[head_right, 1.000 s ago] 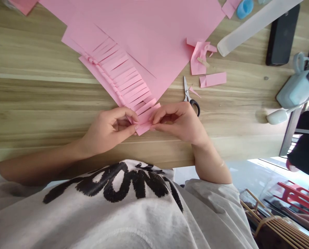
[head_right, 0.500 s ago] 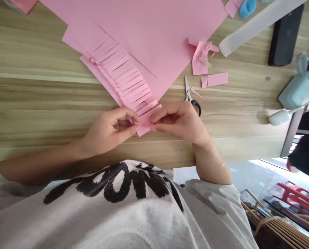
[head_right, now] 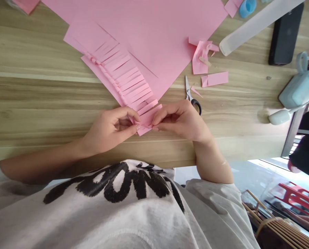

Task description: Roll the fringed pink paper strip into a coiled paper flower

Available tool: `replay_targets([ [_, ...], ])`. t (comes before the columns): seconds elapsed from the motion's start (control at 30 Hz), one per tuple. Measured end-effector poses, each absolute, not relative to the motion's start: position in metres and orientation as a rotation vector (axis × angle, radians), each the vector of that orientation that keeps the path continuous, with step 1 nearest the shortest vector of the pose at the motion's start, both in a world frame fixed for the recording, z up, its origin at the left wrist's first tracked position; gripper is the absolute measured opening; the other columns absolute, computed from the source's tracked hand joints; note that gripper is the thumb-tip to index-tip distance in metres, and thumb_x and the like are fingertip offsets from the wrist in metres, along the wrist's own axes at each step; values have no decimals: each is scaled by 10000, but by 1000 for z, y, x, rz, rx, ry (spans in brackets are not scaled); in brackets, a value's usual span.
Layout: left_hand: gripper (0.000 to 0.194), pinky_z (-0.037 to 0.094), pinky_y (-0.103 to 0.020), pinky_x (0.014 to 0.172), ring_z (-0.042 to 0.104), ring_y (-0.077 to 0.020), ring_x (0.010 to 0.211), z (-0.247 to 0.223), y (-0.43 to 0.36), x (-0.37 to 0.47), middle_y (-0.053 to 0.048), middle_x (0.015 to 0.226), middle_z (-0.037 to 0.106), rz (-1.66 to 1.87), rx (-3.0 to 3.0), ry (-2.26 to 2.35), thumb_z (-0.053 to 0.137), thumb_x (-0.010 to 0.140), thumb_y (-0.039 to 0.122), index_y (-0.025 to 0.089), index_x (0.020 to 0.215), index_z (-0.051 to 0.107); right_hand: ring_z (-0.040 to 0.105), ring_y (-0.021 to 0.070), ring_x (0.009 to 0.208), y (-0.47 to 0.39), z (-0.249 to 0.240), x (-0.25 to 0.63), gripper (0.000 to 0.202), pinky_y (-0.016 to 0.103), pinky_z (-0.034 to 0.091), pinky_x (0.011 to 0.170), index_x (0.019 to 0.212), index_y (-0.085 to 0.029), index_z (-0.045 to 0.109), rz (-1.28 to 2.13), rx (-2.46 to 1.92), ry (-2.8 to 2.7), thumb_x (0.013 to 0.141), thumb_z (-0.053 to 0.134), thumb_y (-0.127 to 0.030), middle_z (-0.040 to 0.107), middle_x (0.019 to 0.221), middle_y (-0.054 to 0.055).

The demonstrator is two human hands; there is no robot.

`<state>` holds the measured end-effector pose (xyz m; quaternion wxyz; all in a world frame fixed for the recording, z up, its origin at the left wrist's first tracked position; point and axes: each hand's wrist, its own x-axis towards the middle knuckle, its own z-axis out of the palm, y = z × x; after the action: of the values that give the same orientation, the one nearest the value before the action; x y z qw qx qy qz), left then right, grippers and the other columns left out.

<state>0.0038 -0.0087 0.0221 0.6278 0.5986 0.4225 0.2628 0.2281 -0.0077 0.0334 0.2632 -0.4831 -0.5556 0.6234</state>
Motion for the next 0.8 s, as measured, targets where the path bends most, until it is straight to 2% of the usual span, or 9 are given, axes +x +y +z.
replay_targets([
  [0.5, 57, 564, -156, 586, 685, -92, 636, 21, -8, 3, -3, 767, 693, 606, 1378, 952, 653, 803, 142, 162, 835, 611, 692, 134, 591, -9, 33, 233, 73, 250, 591, 562, 738, -242, 799, 1658, -1328, -1529, 752, 823, -310, 756, 665, -2],
  [0.7, 60, 556, -159, 585, 686, -92, 636, 22, -8, 3, 2, 759, 676, 603, 1357, 948, 661, 810, 156, 157, 830, 604, 711, 132, 621, -10, 32, 231, 21, 245, 614, 609, 775, -238, 808, 1656, -1339, -1488, 761, 811, -253, 772, 701, -4],
  [0.8, 58, 553, -155, 582, 686, -90, 638, 22, -8, 3, 4, 758, 678, 595, 1358, 949, 661, 811, 156, 157, 836, 608, 702, 123, 598, -9, 32, 230, 26, 229, 592, 571, 775, -235, 808, 1639, -1322, -1484, 752, 815, -222, 766, 681, -10],
])
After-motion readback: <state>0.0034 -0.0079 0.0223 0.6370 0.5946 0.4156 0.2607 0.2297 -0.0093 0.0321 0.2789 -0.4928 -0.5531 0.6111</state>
